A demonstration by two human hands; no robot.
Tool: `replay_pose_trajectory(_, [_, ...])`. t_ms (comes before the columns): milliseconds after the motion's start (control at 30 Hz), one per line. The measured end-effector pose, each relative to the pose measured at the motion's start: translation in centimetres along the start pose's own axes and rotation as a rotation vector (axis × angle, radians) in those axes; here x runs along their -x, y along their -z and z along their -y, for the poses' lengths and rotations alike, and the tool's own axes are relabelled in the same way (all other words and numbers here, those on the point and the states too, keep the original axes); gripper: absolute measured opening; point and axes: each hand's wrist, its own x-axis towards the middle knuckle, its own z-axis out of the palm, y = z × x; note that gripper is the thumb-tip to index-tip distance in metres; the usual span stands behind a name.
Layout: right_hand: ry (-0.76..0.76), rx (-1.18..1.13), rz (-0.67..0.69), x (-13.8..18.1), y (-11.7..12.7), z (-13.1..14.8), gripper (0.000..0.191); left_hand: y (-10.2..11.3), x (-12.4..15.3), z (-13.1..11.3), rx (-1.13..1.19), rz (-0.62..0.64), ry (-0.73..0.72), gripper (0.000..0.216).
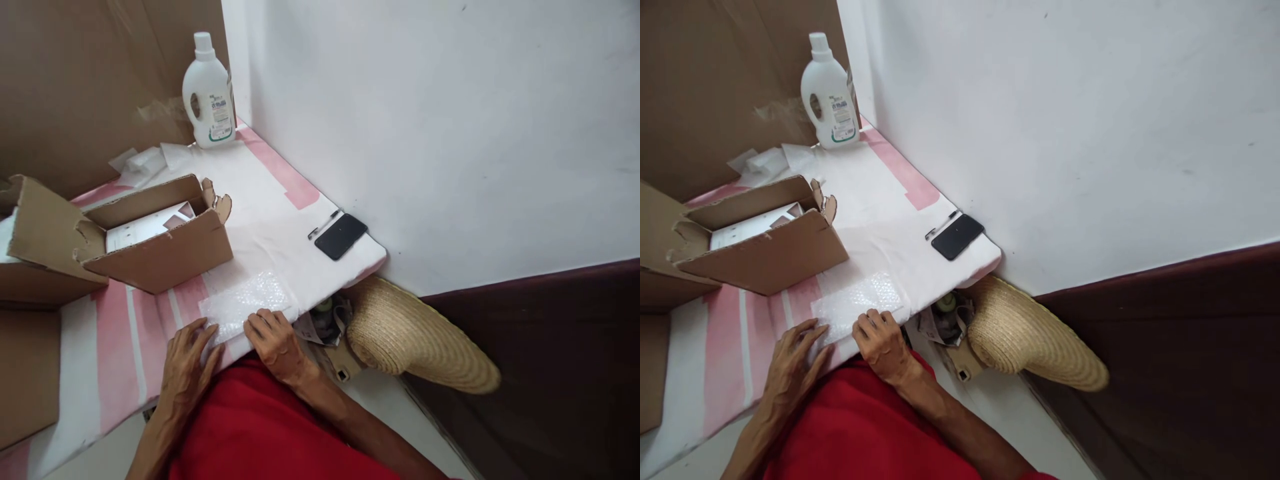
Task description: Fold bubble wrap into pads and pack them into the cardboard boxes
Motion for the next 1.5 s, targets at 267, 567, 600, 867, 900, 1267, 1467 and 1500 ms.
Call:
replay_pose_trajectory(267, [-0.02,-0.089,-0.063,0.3,-1.1,-0.2,0.024,0.3,-0.1,0.2,-0.015,-0.013,-0.062,0.033])
replay_pose_trajectory(567, [-0.068,-0.215,-0.083,0.8,-0.8,0.1,0.026,3.6,-3.3,-2.9,0.07,0.03,-0.123,0.008])
replay_pose_trajectory(600, [-0.098,-0.247,-0.096,0.9,-0.9,0.3,0.021,4.0,-4.2,-3.5,0.064,0.027,-0.142,0.01])
replay_pose_trajectory(867, [-0.632,-0.681,-0.219,0.9,0.2,0.7,0.013,5.2,-9.8,-6.0,0.112,-0.12,-0.163,0.032])
replay_pose_trajectory(900, [-0.681,-0.726,-0.211,0.7,0.5,0.6,0.01,4.9,-9.8,-5.9,0.125,-0.145,-0.135,0.034])
replay_pose_trajectory(1267, [-0.729,-0.74,-0.175,0.2,0.8,0.1,0.027,-3.8,-5.0,-3.9,-0.003,0.141,-0.19,0.055])
replay_pose_trajectory(1467, [-0.466,-0.248,-0.198,-0.6,3.1,-0.4,0.049,-4.6,-3.7,-3.7,0.016,0.194,-0.19,0.063])
replay_pose_trajectory(1500, [-0.395,-0.229,-0.131,-0.8,3.0,-0.6,0.055,-4.7,-3.5,-3.7,0.023,0.183,-0.186,0.064])
